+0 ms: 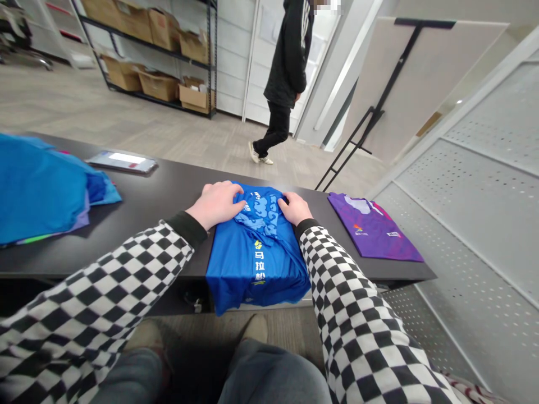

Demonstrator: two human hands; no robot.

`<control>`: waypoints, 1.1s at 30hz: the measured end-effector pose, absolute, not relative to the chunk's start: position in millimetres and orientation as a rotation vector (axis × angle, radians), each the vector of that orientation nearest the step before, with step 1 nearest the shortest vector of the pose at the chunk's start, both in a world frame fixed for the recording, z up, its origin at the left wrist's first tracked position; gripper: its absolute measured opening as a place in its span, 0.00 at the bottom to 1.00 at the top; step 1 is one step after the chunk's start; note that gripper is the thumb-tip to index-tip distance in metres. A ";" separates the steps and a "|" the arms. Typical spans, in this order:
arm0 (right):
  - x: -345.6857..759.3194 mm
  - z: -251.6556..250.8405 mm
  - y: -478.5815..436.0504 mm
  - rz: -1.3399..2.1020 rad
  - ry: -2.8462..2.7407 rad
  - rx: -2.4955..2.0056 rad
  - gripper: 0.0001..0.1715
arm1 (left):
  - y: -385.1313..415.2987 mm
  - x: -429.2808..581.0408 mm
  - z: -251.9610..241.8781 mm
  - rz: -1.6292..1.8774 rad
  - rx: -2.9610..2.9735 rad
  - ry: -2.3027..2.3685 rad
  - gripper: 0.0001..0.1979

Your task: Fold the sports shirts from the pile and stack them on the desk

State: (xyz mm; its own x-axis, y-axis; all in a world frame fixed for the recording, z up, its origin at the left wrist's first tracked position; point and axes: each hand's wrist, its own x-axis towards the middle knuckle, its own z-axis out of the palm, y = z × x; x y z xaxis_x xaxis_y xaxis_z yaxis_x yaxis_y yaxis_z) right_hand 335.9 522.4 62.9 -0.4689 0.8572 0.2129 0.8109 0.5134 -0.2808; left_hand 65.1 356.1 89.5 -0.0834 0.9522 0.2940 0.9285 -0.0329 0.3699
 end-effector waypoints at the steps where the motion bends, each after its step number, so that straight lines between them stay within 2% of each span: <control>1: 335.8 63.1 522.2 0.197 -2.436 -1.392 0.28 | 353.7 69.9 91.4 0.762 2.198 2.069 0.21; 6: 336.2 62.1 524.0 0.175 -2.430 -1.402 0.28 | 348.0 97.0 93.3 0.562 2.426 1.603 0.24; 12: 337.3 59.8 525.9 0.159 -2.424 -1.368 0.27 | 344.8 93.3 98.3 0.642 2.246 1.297 0.36; 14: 337.3 58.8 526.5 0.156 -2.424 -1.355 0.27 | 342.0 86.2 103.6 0.629 2.150 1.183 0.33; 16: 337.3 57.9 527.0 0.153 -2.421 -1.350 0.26 | 339.5 82.3 107.6 0.588 2.042 1.109 0.25; 18: 337.5 57.1 527.6 0.152 -2.418 -1.356 0.26 | 338.5 83.7 108.0 0.569 2.003 1.115 0.18; 22: 337.9 56.4 528.7 0.141 -2.422 -1.350 0.26 | 341.1 98.9 97.0 0.749 2.292 1.296 0.18; 24: 338.1 56.3 529.2 0.142 -2.422 -1.342 0.26 | 342.2 106.6 90.1 0.698 2.437 1.328 0.24; 28: 337.9 56.5 529.8 0.146 -2.423 -1.354 0.26 | 339.9 111.6 86.3 0.290 2.438 1.360 0.39; 33: 336.7 59.3 527.0 0.122 -2.442 -1.361 0.26 | 328.9 111.6 90.3 0.212 2.460 1.384 0.36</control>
